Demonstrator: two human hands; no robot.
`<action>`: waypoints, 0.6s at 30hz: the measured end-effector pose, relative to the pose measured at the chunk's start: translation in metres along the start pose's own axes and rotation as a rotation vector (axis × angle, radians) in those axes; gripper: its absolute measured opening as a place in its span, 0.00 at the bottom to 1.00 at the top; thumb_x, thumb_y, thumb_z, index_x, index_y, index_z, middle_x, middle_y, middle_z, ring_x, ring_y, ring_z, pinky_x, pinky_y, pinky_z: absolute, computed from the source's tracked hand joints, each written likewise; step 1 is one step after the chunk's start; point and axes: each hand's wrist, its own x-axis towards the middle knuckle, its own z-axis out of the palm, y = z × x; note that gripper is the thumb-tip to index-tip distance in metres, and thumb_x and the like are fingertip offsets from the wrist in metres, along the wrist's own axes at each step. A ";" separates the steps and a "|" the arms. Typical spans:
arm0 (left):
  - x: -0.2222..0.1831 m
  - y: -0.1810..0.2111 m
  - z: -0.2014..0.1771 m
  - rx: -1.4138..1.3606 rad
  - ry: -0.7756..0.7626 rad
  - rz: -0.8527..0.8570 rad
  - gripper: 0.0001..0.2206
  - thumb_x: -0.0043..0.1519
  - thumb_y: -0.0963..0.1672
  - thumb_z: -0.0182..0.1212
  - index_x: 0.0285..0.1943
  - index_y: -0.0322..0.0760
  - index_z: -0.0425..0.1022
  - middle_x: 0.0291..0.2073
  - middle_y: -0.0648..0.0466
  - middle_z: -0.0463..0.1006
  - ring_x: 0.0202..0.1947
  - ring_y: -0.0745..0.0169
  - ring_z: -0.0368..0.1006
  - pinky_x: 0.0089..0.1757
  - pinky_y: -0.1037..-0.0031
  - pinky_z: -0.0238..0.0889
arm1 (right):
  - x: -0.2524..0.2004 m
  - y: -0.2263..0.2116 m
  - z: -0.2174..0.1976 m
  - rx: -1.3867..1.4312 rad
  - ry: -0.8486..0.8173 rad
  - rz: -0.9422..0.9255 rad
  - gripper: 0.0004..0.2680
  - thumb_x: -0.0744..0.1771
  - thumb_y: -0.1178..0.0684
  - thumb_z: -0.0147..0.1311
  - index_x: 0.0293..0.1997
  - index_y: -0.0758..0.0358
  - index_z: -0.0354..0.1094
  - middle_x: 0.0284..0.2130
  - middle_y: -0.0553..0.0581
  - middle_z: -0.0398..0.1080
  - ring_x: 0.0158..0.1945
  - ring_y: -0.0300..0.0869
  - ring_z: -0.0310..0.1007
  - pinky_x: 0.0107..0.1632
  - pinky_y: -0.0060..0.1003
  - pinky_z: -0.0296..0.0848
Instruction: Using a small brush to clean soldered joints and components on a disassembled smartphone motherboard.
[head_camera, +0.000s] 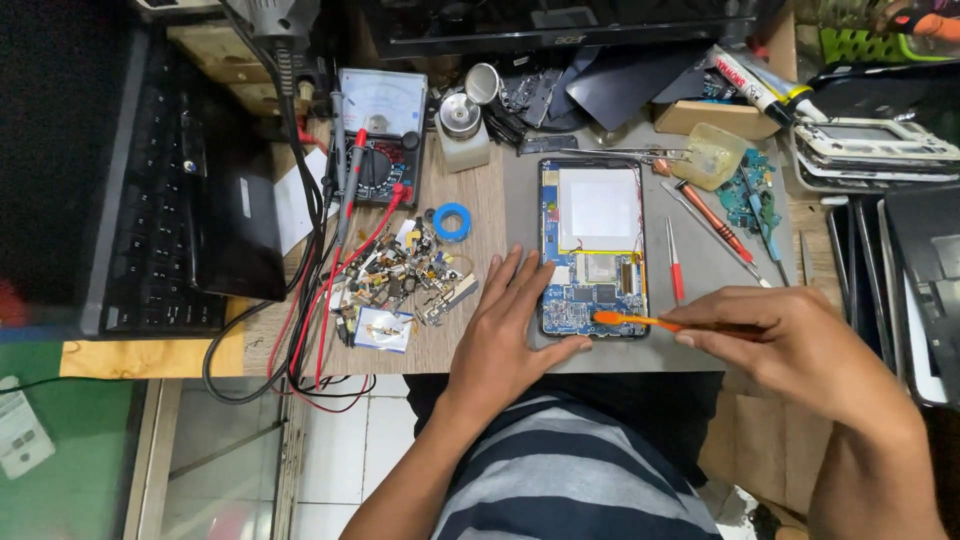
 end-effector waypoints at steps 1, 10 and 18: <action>0.000 0.000 0.000 0.002 0.001 -0.001 0.38 0.56 0.52 0.74 0.71 0.28 0.63 0.69 0.33 0.67 0.75 0.35 0.54 0.70 0.44 0.47 | -0.001 0.001 -0.001 0.000 -0.001 -0.002 0.10 0.61 0.51 0.64 0.44 0.52 0.85 0.39 0.43 0.88 0.39 0.32 0.87 0.40 0.30 0.77; 0.001 0.000 0.000 0.007 -0.005 -0.003 0.38 0.57 0.52 0.73 0.71 0.28 0.63 0.69 0.33 0.67 0.75 0.35 0.53 0.70 0.44 0.46 | 0.003 0.019 0.007 0.145 -0.006 -0.036 0.10 0.61 0.52 0.64 0.44 0.55 0.86 0.39 0.47 0.88 0.38 0.32 0.85 0.39 0.30 0.77; 0.000 -0.001 0.001 0.011 0.018 0.021 0.38 0.56 0.52 0.75 0.70 0.27 0.64 0.68 0.33 0.68 0.74 0.34 0.55 0.70 0.44 0.48 | 0.010 0.031 0.015 0.200 0.013 0.035 0.11 0.61 0.53 0.65 0.46 0.53 0.85 0.43 0.49 0.88 0.41 0.33 0.86 0.41 0.29 0.80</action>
